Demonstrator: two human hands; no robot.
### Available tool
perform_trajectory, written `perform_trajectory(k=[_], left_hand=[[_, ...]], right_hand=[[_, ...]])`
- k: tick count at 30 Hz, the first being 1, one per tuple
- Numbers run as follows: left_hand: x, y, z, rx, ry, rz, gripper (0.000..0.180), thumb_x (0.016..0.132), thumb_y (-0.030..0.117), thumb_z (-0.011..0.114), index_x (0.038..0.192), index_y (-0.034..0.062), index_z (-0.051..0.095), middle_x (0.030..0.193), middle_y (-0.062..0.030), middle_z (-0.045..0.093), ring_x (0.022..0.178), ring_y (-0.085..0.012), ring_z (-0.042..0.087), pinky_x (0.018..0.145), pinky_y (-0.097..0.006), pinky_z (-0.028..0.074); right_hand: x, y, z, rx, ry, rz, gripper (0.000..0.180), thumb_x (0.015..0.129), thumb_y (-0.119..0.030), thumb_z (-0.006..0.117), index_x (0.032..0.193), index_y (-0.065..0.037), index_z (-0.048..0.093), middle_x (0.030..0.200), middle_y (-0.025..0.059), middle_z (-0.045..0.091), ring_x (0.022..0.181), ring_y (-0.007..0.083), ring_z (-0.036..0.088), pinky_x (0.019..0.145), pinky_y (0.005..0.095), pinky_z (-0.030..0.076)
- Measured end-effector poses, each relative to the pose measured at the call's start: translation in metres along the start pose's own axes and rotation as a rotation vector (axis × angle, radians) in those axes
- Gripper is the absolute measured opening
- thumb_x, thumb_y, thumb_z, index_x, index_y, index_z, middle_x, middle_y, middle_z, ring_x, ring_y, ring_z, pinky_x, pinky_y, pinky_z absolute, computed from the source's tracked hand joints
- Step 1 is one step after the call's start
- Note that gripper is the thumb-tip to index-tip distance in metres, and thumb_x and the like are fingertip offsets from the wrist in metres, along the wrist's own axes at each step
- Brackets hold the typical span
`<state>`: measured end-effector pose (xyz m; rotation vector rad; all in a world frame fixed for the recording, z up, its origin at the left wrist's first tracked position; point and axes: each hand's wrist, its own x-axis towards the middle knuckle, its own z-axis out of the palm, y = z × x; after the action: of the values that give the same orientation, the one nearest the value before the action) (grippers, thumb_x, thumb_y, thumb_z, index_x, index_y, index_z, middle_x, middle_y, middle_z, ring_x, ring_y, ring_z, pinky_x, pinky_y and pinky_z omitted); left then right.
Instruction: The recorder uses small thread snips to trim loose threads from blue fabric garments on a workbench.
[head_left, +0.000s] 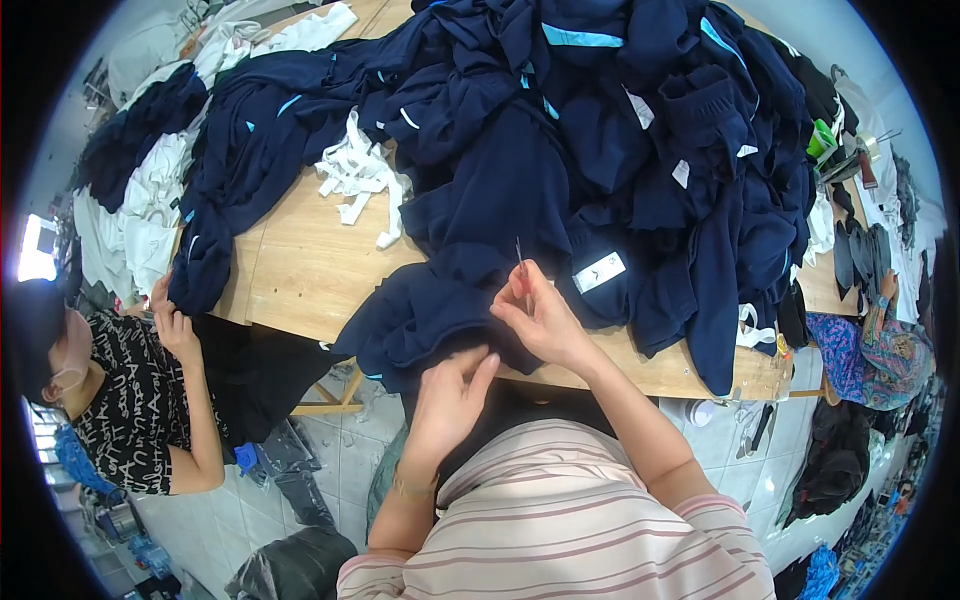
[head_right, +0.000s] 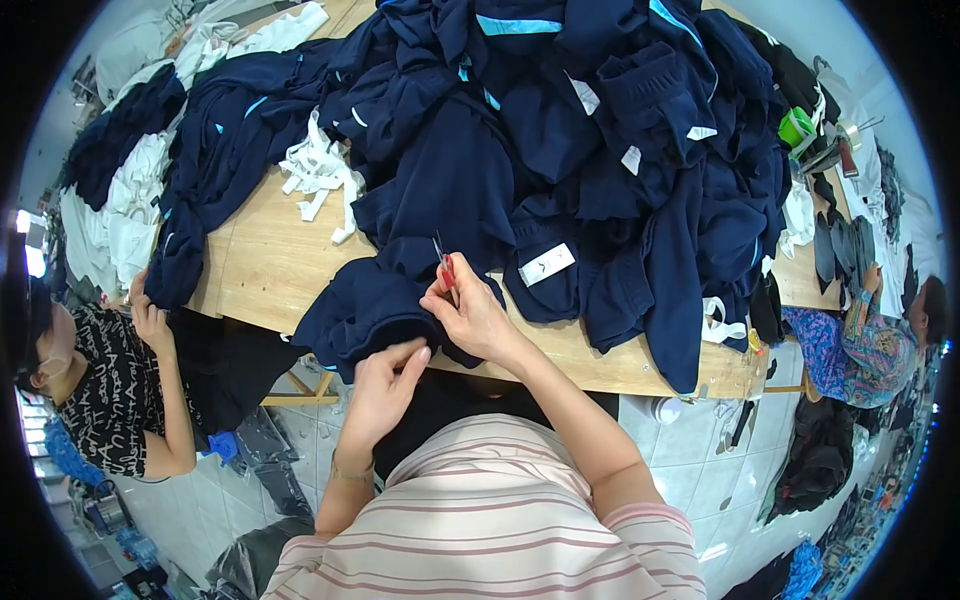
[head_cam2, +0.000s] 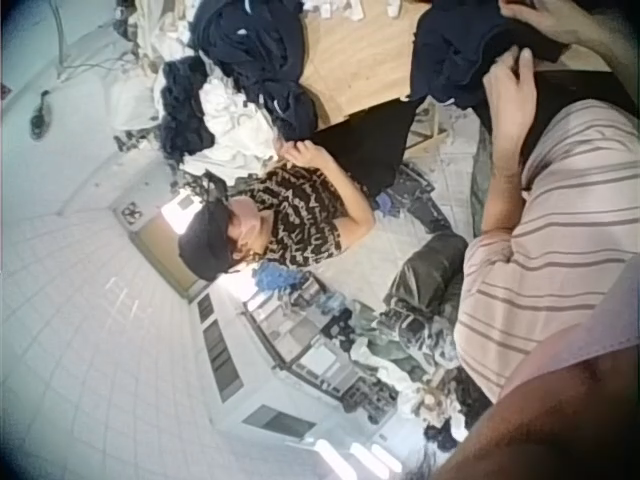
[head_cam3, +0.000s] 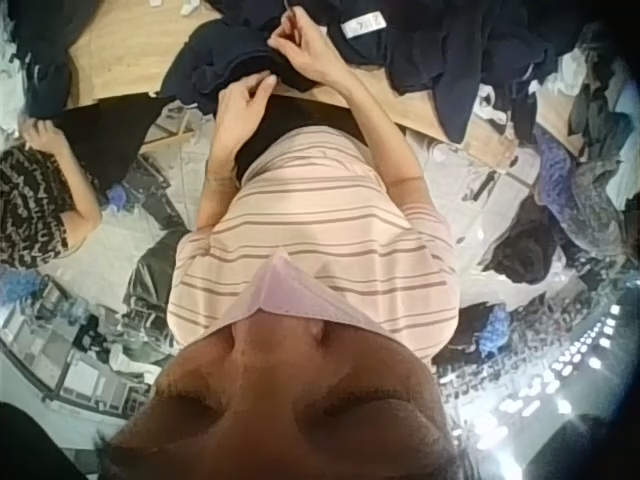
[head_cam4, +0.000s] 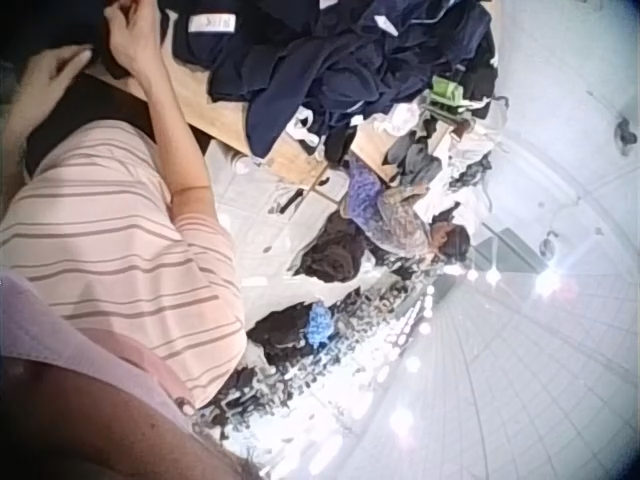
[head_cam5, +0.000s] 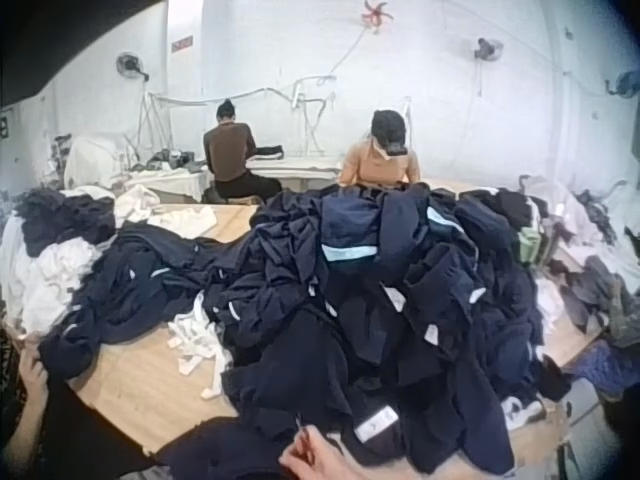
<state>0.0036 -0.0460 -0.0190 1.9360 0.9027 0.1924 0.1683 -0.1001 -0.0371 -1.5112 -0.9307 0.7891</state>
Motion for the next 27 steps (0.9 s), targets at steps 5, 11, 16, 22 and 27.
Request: perform_trajectory(k=[5, 11, 16, 22, 27], left_hand=[[0.002, 0.017, -0.010, 0.234, 0.378, 0.393, 0.032, 0.074, 0.007, 0.074, 0.104, 0.0057, 0.064, 0.102, -0.0122, 0.062, 0.079, -0.0254, 0.062, 0.064, -0.032, 0.051], [0.024, 0.015, -0.004, 0.543, 0.438, 0.514, 0.032, 0.072, 0.003, 0.071, 0.102, 0.0079, 0.064, 0.111, -0.0089, 0.060, 0.104, -0.0324, 0.055, 0.085, -0.037, 0.047], [0.031, 0.000, -0.004, 0.365, 0.311, 0.432, 0.022, 0.076, 0.000, 0.066, 0.097, 0.0048, 0.061, 0.091, -0.0138, 0.060, 0.089, -0.0342, 0.059, 0.072, -0.037, 0.049], [0.031, -0.002, -0.004, 0.202, 0.310, 0.375, 0.018, 0.078, 0.003, 0.068, 0.094, 0.0010, 0.061, 0.083, -0.0165, 0.058, 0.075, -0.0345, 0.059, 0.063, -0.038, 0.048], [0.032, -0.004, -0.006, 0.133, 0.298, 0.324, 0.020, 0.075, 0.006, 0.071, 0.092, -0.0011, 0.061, 0.081, -0.0150, 0.062, 0.075, -0.0320, 0.062, 0.064, -0.036, 0.049]], right_hand=[[0.001, -0.011, -0.006, 0.016, -0.145, 0.147, 0.023, 0.087, -0.006, 0.061, 0.097, -0.004, 0.040, 0.083, 0.0089, 0.055, 0.080, 0.0142, 0.054, 0.074, 0.0257, 0.043], [-0.002, -0.021, -0.012, -0.044, -0.115, 0.147, 0.021, 0.086, -0.003, 0.059, 0.091, -0.006, 0.039, 0.080, 0.0086, 0.054, 0.075, 0.0150, 0.055, 0.068, 0.0265, 0.045], [-0.007, -0.008, -0.024, 0.311, -0.025, 0.212, 0.023, 0.089, -0.005, 0.057, 0.088, -0.009, 0.034, 0.073, 0.0042, 0.054, 0.064, 0.0086, 0.055, 0.056, 0.0208, 0.043], [-0.012, -0.005, -0.018, 0.263, 0.009, -0.016, 0.031, 0.084, -0.005, 0.064, 0.087, -0.010, 0.033, 0.087, 0.0052, 0.056, 0.079, 0.0091, 0.056, 0.063, 0.0214, 0.042], [-0.014, -0.007, -0.005, -0.098, -0.078, -0.106, 0.035, 0.079, -0.004, 0.067, 0.098, -0.002, 0.038, 0.090, 0.0143, 0.058, 0.080, 0.0269, 0.059, 0.071, 0.0335, 0.047]])
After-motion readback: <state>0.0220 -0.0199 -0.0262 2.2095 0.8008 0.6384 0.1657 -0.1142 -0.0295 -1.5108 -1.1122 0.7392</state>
